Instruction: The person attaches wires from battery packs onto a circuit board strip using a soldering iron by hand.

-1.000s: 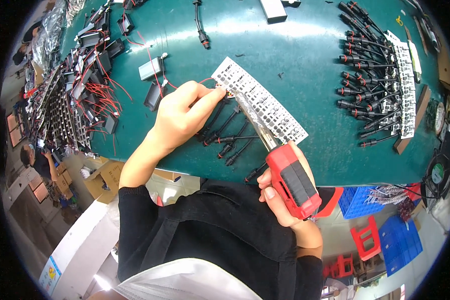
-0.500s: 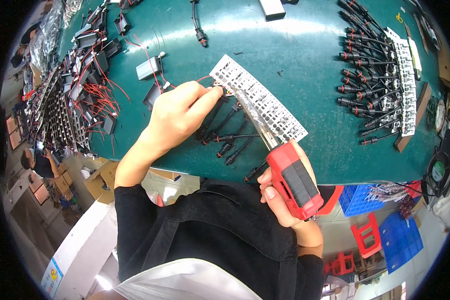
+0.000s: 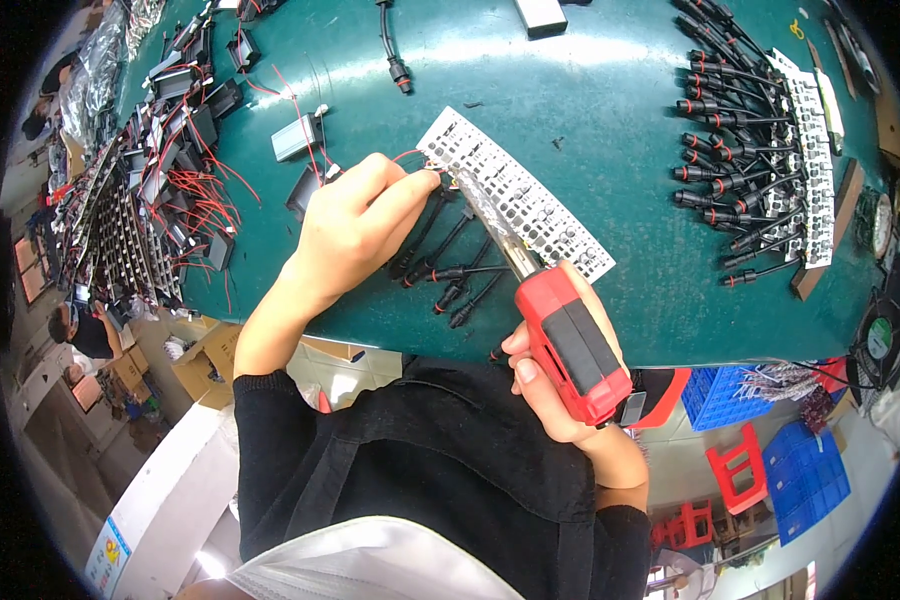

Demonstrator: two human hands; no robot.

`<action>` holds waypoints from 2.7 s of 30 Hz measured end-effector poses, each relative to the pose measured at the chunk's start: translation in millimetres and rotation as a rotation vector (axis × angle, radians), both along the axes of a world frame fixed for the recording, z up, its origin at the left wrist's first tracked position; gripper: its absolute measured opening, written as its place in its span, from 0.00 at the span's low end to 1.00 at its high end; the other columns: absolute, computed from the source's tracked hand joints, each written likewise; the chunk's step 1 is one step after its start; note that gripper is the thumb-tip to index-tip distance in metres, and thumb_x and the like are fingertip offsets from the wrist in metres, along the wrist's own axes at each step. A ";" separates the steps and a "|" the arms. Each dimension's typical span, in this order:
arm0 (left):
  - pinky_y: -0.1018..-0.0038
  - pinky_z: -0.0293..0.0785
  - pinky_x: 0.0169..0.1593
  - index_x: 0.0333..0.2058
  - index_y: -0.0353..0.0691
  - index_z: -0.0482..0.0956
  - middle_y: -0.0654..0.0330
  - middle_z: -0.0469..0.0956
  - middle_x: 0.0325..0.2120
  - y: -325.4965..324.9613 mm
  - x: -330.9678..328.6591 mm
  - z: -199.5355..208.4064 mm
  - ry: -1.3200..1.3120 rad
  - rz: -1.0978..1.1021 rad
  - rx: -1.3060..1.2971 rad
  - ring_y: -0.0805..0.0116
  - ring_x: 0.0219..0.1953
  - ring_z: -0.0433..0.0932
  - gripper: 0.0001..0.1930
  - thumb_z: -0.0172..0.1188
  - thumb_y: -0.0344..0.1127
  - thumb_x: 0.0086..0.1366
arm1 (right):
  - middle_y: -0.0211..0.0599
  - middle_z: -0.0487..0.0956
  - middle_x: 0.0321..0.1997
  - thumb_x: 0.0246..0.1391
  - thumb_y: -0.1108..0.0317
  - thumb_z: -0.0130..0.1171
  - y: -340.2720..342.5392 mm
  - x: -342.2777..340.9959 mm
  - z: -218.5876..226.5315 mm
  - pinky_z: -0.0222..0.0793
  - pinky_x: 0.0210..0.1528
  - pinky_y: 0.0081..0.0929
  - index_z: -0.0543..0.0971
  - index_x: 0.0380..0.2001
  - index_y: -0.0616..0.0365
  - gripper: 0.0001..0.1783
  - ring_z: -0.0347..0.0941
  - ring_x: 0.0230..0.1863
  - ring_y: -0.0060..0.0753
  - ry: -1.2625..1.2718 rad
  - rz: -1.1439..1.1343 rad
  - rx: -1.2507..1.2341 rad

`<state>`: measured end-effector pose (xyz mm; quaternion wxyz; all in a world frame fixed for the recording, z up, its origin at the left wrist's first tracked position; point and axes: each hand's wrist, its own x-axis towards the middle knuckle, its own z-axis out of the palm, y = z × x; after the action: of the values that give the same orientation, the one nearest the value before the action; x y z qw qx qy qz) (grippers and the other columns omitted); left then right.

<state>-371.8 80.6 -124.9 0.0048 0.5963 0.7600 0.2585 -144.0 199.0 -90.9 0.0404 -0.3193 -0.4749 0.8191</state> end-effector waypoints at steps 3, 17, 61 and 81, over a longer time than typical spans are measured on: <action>0.74 0.68 0.21 0.35 0.38 0.79 0.62 0.69 0.21 0.6 -1.9 1.6 -0.025 0.010 -0.032 0.68 0.20 0.73 0.13 0.65 0.23 0.48 | 0.39 0.75 0.34 0.51 0.77 0.55 -0.6 0.5 -1.8 0.72 0.27 0.19 0.46 0.66 0.67 0.42 0.71 0.27 0.24 -0.001 0.002 0.025; 0.74 0.68 0.21 0.35 0.41 0.80 0.62 0.69 0.21 2.4 -4.5 1.4 -0.048 0.027 -0.026 0.68 0.19 0.72 0.11 0.65 0.25 0.50 | 0.40 0.74 0.36 0.52 0.72 0.57 1.3 3.1 0.8 0.75 0.30 0.23 0.44 0.66 0.66 0.45 0.71 0.27 0.26 0.086 -0.064 0.023; 0.72 0.71 0.26 0.23 0.42 0.74 0.63 0.69 0.21 14.7 0.0 -0.9 -0.086 0.156 -0.048 0.67 0.24 0.73 0.06 0.64 0.30 0.49 | 0.38 0.73 0.35 0.51 0.71 0.55 -0.3 5.5 -0.6 0.71 0.27 0.22 0.47 0.66 0.60 0.42 0.71 0.26 0.25 -0.035 0.077 0.154; 0.72 0.71 0.25 0.26 0.42 0.76 0.64 0.71 0.21 12.6 -3.2 1.8 -0.083 0.150 -0.020 0.67 0.24 0.75 0.05 0.64 0.29 0.51 | 0.42 0.74 0.33 0.47 0.64 0.61 2.2 -1.4 7.4 0.74 0.39 0.32 0.51 0.61 0.67 0.43 0.74 0.32 0.33 0.103 -0.239 0.097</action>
<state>-375.1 93.2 -123.2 0.0228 0.5265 0.8041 0.2751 -145.4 201.2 -83.5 0.1771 -0.3289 -0.4699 0.7998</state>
